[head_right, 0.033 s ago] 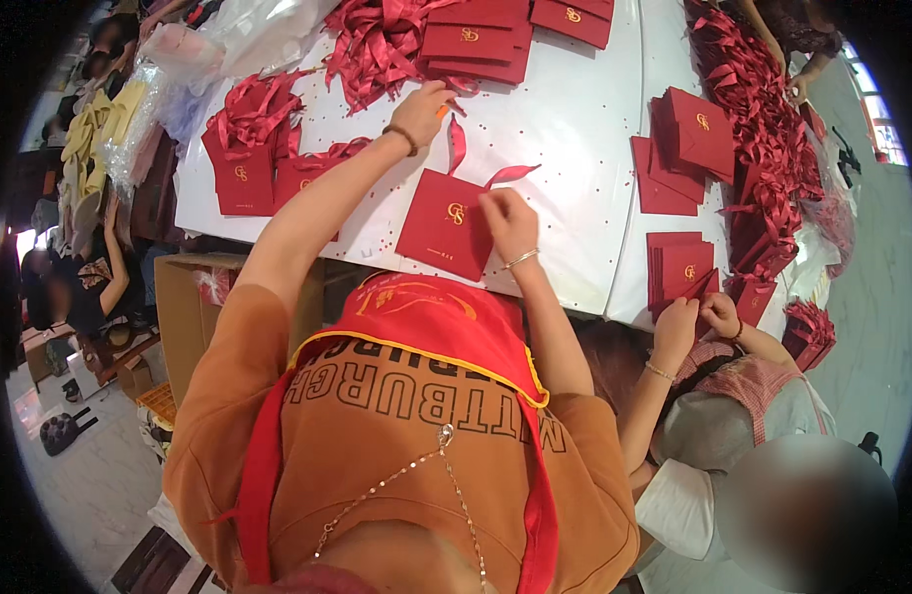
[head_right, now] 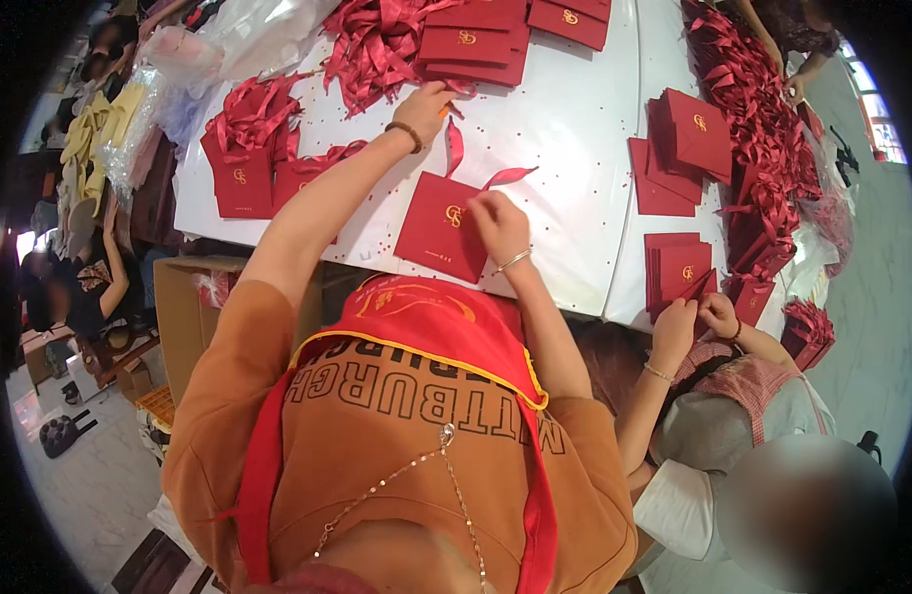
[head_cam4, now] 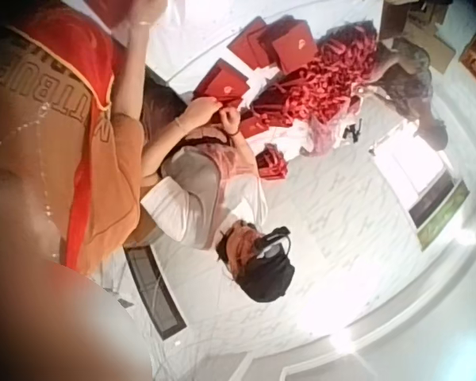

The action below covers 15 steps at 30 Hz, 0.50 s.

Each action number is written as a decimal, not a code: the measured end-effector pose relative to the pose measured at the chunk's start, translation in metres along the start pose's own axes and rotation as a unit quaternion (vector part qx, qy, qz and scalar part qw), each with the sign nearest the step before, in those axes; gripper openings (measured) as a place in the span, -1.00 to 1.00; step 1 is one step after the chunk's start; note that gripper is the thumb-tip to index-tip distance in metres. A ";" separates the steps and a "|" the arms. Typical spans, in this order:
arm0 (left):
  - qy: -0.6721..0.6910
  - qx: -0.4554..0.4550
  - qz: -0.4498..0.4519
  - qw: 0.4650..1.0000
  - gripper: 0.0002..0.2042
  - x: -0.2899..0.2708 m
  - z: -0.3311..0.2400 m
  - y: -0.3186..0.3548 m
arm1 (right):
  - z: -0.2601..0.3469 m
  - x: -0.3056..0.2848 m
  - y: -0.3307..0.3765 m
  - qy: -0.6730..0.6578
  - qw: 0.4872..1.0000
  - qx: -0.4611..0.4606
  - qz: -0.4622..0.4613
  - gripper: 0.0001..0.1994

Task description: Tie a red ribbon around a red envelope to decorate it.

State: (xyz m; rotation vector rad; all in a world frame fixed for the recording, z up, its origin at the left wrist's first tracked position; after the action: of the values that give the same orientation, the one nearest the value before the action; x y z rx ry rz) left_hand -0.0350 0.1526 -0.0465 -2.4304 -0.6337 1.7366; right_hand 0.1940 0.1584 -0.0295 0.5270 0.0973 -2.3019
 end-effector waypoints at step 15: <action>0.153 0.038 -0.359 0.920 -0.88 -0.181 -0.022 0.008 | 0.023 0.031 -0.022 0.146 0.978 -0.142 0.045 -0.88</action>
State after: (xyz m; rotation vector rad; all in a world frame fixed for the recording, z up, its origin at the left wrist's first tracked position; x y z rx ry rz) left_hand -0.0608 0.0805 0.1193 -1.9642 -1.1864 1.0402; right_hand 0.1511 0.1478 -0.0226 0.6998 0.5271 -2.0634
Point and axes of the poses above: each hand's wrist, its own y-axis away from the middle knuckle, its own x-axis out of the palm, z = x × y, the point moved 5 cm from there along -y, towards the middle knuckle, and after that the axes turned 11 degrees about x, right-handed, at the moved point
